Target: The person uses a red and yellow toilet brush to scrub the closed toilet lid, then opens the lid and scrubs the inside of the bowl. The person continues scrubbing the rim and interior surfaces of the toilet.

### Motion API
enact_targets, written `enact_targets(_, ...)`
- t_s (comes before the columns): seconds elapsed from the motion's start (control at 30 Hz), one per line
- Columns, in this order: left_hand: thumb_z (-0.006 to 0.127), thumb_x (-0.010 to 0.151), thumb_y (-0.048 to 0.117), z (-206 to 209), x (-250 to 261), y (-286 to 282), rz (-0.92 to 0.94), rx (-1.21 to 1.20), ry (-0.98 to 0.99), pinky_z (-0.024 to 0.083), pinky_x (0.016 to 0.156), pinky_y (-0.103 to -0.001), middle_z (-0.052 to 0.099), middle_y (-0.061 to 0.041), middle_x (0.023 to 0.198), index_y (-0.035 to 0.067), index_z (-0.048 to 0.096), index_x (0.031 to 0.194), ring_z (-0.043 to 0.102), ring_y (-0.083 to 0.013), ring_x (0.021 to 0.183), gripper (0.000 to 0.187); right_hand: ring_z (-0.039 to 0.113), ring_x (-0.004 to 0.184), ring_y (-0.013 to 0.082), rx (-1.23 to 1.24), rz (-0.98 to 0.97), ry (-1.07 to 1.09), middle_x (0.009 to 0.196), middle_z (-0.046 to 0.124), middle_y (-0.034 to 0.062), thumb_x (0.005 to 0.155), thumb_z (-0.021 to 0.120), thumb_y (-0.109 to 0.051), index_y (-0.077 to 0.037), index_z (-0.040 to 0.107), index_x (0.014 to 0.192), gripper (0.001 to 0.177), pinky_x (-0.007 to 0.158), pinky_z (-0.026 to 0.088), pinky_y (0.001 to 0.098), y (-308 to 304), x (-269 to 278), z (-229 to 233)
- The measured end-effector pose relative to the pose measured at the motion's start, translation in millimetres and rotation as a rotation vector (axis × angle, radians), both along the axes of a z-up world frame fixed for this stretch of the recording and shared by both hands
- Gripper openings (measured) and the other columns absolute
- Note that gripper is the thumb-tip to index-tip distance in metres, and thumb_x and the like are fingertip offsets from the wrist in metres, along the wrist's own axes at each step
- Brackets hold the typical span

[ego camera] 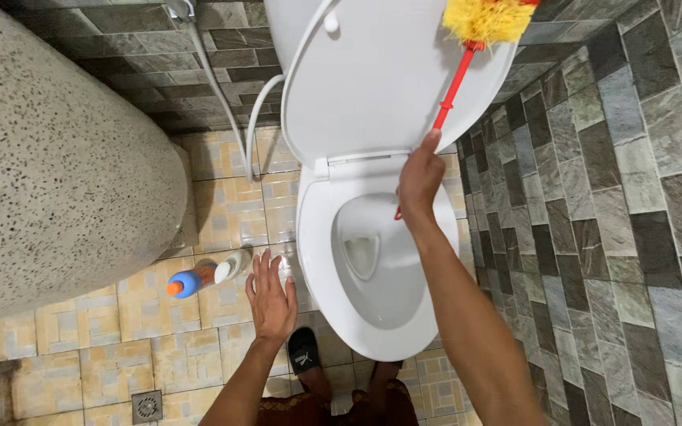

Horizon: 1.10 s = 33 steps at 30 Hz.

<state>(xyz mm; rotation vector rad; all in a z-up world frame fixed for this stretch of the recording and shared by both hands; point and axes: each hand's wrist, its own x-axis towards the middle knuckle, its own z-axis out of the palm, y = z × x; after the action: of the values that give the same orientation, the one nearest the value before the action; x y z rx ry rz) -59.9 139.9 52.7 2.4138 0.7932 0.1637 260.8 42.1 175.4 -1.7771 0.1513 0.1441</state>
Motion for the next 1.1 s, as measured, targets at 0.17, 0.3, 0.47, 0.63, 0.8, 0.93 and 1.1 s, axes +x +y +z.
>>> enact_targets(0.17,0.047,0.101,0.022,4,-4,8,0.024,-0.021,-0.02,0.019,0.12,-0.054,0.029,-0.019,0.162,0.002,0.04,0.147,0.022,-0.0377,0.152,0.051,0.031,0.052,0.0142,-0.048,0.174,-0.186,0.053,0.031,-0.0006,0.109,0.033,-0.061,-0.007,0.029,0.061,0.073,0.048,0.024,0.0404,30,-23,-6)
enact_targets(0.3,0.047,0.101,0.021,9,5,8,0.036,-0.062,-0.027,0.022,0.122,-0.053,0.028,-0.023,0.162,0.0,0.037,0.149,0.023,-0.0404,0.152,0.053,0.041,0.051,0.0231,-0.302,0.239,-0.192,0.051,0.04,0.0104,0.107,0.036,-0.06,0.0,0.043,0.057,0.079,0.051,0.033,0.0466,31,-41,-23)
enact_targets(0.47,0.044,0.104,0.021,17,36,0,-0.016,-0.067,-0.082,0.016,0.124,-0.053,0.025,-0.024,0.165,-0.003,0.028,0.156,0.018,-0.041,0.154,0.06,0.046,0.047,0.0309,-0.427,0.296,-0.132,0.05,0.047,0.0184,0.106,0.037,-0.057,0.002,0.048,0.056,0.078,0.051,0.036,0.0498,9,-49,-27)
enact_targets(0.63,0.041,0.105,0.023,38,57,-16,-0.011,-0.144,-0.171,0.016,0.125,-0.052,0.026,-0.023,0.166,-0.004,0.027,0.157,0.018,-0.0398,0.156,0.06,0.046,0.043,0.0272,-0.437,0.227,-0.275,0.05,0.048,0.0179,0.106,0.039,-0.054,-0.001,0.053,0.058,0.074,0.049,0.031,0.0503,-21,-4,-11)
enact_targets(0.8,0.04,0.106,0.021,53,67,-31,-0.025,-0.147,-0.204,0.015,0.126,-0.054,0.025,-0.025,0.166,-0.004,0.028,0.157,0.018,-0.0407,0.157,0.058,0.033,0.05,0.0172,-0.307,0.112,-0.347,0.051,0.034,0.0085,0.11,0.039,-0.056,0.001,0.038,0.057,0.078,0.049,0.024,0.0446,-58,29,3)
enact_targets(0.93,0.041,0.104,0.02,64,75,-37,-0.023,-0.162,-0.196,0.016,0.125,-0.054,0.023,-0.024,0.167,-0.004,0.029,0.156,0.018,-0.0412,0.156,0.059,0.032,0.049,0.0135,-0.303,0.075,-0.265,0.049,0.032,0.0028,0.109,0.037,-0.058,-0.003,0.034,0.056,0.076,0.048,0.022,0.0428,-65,26,-9)
enact_targets(1.1,0.041,0.106,0.02,77,79,-34,-0.021,-0.13,-0.238,0.016,0.126,-0.055,0.022,-0.024,0.168,-0.005,0.031,0.156,0.018,-0.0427,0.157,0.057,0.031,0.052,0.0142,-0.11,0.107,-0.065,0.053,0.031,0.0013,0.11,0.035,-0.059,-0.005,0.028,0.06,0.074,0.051,0.025,0.0422,-40,8,-11)
